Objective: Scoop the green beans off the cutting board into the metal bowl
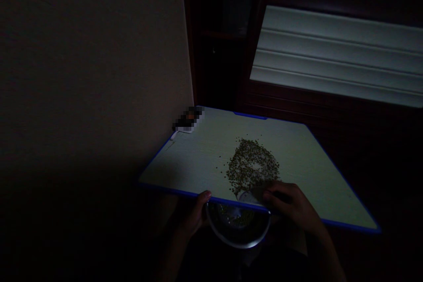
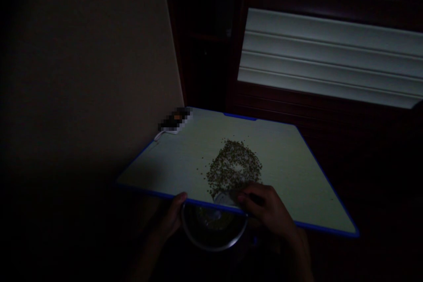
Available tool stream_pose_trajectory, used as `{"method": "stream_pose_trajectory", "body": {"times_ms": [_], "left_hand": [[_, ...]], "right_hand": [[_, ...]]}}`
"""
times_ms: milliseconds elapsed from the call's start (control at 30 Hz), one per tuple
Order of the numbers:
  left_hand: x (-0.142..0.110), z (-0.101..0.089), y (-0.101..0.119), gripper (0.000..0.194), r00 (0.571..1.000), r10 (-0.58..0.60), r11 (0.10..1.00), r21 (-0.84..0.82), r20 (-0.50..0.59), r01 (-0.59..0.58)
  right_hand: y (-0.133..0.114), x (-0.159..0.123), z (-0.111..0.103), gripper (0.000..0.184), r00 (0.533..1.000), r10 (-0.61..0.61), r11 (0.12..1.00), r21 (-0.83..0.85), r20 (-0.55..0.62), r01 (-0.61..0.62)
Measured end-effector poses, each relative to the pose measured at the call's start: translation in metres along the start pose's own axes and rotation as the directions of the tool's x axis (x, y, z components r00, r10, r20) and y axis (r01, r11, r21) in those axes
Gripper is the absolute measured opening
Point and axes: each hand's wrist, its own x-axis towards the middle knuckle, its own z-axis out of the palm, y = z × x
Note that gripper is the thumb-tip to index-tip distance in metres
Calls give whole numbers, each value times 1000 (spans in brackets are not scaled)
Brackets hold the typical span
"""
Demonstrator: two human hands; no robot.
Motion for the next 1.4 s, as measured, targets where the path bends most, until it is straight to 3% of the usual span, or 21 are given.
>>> {"method": "stream_pose_trajectory", "body": {"times_ms": [133,233,433,667,800,1133,1400], "left_hand": [[-1,4,3,61,998,68,998,1,0,-68],[0,1,2,62,999,43,999,2,6,-43],[4,-7,-1,61,1000,-11,1000,14,12,11],[-1,2,3,56,998,56,998,2,15,-56],[-1,3,4,54,1000,-16,1000,-2,24,16],[-1,4,4,55,998,56,998,-6,-20,-56],[-5,9,8,46,999,-36,999,21,-18,37]], "right_hand": [[4,-2,-1,25,990,75,997,2,-120,-76],[7,-3,-1,29,984,103,995,14,-148,-102],[5,-1,-1,28,987,86,996,-9,-136,-88],[7,1,0,25,990,64,998,-19,-125,-67],[8,0,0,27,990,78,997,-18,-117,-80],[6,0,1,25,997,24,1000,-14,-71,-25],[4,0,0,24,999,14,999,-39,-50,-16]]}}
